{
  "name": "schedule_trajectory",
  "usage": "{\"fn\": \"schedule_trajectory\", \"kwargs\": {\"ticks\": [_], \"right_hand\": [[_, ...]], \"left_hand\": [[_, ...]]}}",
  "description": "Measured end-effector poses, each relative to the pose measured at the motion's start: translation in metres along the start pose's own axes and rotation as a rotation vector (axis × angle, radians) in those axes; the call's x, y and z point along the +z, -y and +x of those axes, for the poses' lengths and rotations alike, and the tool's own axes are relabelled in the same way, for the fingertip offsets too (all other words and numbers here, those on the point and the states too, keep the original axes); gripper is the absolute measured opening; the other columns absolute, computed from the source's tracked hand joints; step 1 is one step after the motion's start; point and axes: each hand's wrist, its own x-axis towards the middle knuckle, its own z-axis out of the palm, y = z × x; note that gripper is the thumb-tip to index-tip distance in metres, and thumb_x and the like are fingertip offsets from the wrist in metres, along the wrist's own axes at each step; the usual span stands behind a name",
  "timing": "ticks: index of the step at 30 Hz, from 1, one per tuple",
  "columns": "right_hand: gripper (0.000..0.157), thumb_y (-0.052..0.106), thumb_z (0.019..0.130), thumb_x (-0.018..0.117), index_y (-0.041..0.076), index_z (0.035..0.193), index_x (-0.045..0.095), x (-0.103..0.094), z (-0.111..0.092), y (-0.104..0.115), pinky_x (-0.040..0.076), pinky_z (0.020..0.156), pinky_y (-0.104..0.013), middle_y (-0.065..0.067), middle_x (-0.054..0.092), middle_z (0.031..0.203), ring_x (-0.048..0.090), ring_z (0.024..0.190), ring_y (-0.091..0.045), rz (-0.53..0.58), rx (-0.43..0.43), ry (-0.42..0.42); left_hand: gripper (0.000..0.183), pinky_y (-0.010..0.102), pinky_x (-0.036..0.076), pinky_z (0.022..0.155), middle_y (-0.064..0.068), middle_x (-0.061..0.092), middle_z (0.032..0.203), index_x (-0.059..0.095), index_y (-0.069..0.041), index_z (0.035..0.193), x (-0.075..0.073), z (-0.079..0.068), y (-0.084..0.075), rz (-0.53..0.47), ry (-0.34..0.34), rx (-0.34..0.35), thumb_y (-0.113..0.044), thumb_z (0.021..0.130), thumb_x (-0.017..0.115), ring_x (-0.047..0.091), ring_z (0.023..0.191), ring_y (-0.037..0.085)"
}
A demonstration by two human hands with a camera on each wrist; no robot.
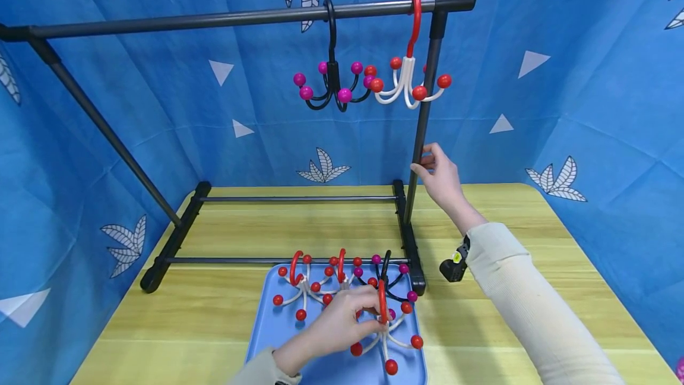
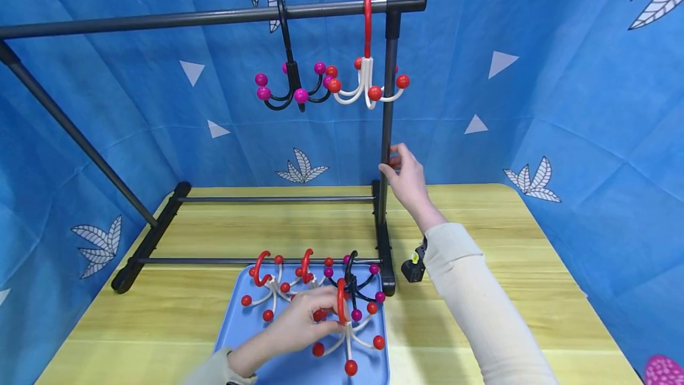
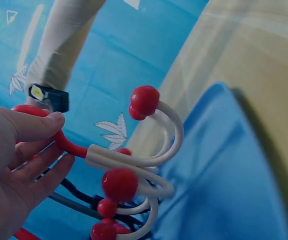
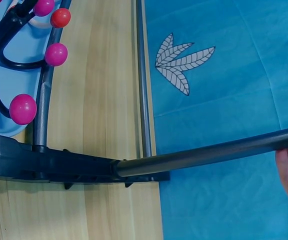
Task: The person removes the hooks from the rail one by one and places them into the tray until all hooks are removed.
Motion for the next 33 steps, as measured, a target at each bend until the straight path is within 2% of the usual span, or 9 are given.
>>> {"fn": "schedule_trajectory", "kwargs": {"ticks": [3,7,10,16,20,25,33], "right_hand": [[0.035,0.024,0.091,0.056,0.010,0.119,0.042,0.000,0.001,0.000,0.045,0.084,-0.048,-0.014,0.055,0.107,0.055,0.104,-0.031,-0.004,-0.003,-0.003],[0.035,0.024,0.091,0.056,0.009,0.120,0.042,-0.002,0.002,0.000,0.045,0.084,-0.048,-0.015,0.055,0.108,0.055,0.105,-0.031,-0.007,-0.002,-0.006],[0.035,0.024,0.091,0.056,0.009,0.120,0.041,-0.003,0.002,0.001,0.045,0.084,-0.048,-0.014,0.055,0.108,0.055,0.104,-0.031,-0.005,0.008,0.002],[0.037,0.026,0.090,0.056,0.009,0.120,0.041,0.000,0.001,-0.001,0.045,0.084,-0.048,-0.014,0.055,0.109,0.054,0.105,-0.031,-0.005,0.010,0.012],[0.036,0.025,0.090,0.057,0.010,0.119,0.042,0.001,0.001,-0.002,0.045,0.084,-0.048,-0.014,0.055,0.108,0.055,0.104,-0.030,-0.001,0.006,0.009],[0.036,0.026,0.090,0.056,0.010,0.119,0.042,0.001,0.000,-0.003,0.045,0.084,-0.048,-0.014,0.055,0.108,0.054,0.105,-0.030,0.005,0.003,0.009],[0.037,0.027,0.091,0.055,0.010,0.120,0.041,0.001,0.000,-0.003,0.045,0.084,-0.048,-0.014,0.054,0.108,0.055,0.105,-0.030,0.015,0.003,0.009]], "left_hand": [[0.008,0.023,0.049,0.075,-0.013,0.059,0.090,0.066,-0.015,0.086,0.006,-0.002,0.005,-0.027,0.009,-0.023,-0.020,0.080,0.068,0.056,0.084,0.000],[0.006,0.024,0.048,0.078,-0.011,0.060,0.090,0.067,-0.015,0.086,0.012,-0.004,0.010,-0.049,0.014,-0.006,-0.013,0.080,0.068,0.054,0.087,-0.002],[0.007,0.024,0.047,0.076,-0.011,0.059,0.091,0.067,-0.016,0.086,0.014,-0.005,0.012,-0.029,0.024,0.010,-0.011,0.081,0.067,0.053,0.087,-0.002],[0.012,0.023,0.047,0.081,-0.014,0.057,0.099,0.064,-0.021,0.094,0.005,-0.007,0.011,0.058,0.067,-0.039,-0.015,0.084,0.065,0.054,0.093,-0.001],[0.013,0.026,0.047,0.083,-0.014,0.057,0.100,0.063,-0.024,0.096,-0.010,-0.005,0.005,0.168,0.028,-0.031,-0.017,0.086,0.063,0.055,0.097,0.003],[0.011,0.026,0.048,0.081,-0.013,0.058,0.100,0.064,-0.024,0.097,-0.041,0.005,-0.016,0.231,-0.053,-0.022,-0.019,0.087,0.061,0.056,0.096,0.006],[0.011,0.024,0.050,0.078,-0.007,0.060,0.097,0.065,-0.017,0.096,-0.095,0.027,-0.045,0.377,-0.239,0.169,-0.013,0.087,0.061,0.058,0.092,0.008]]}}
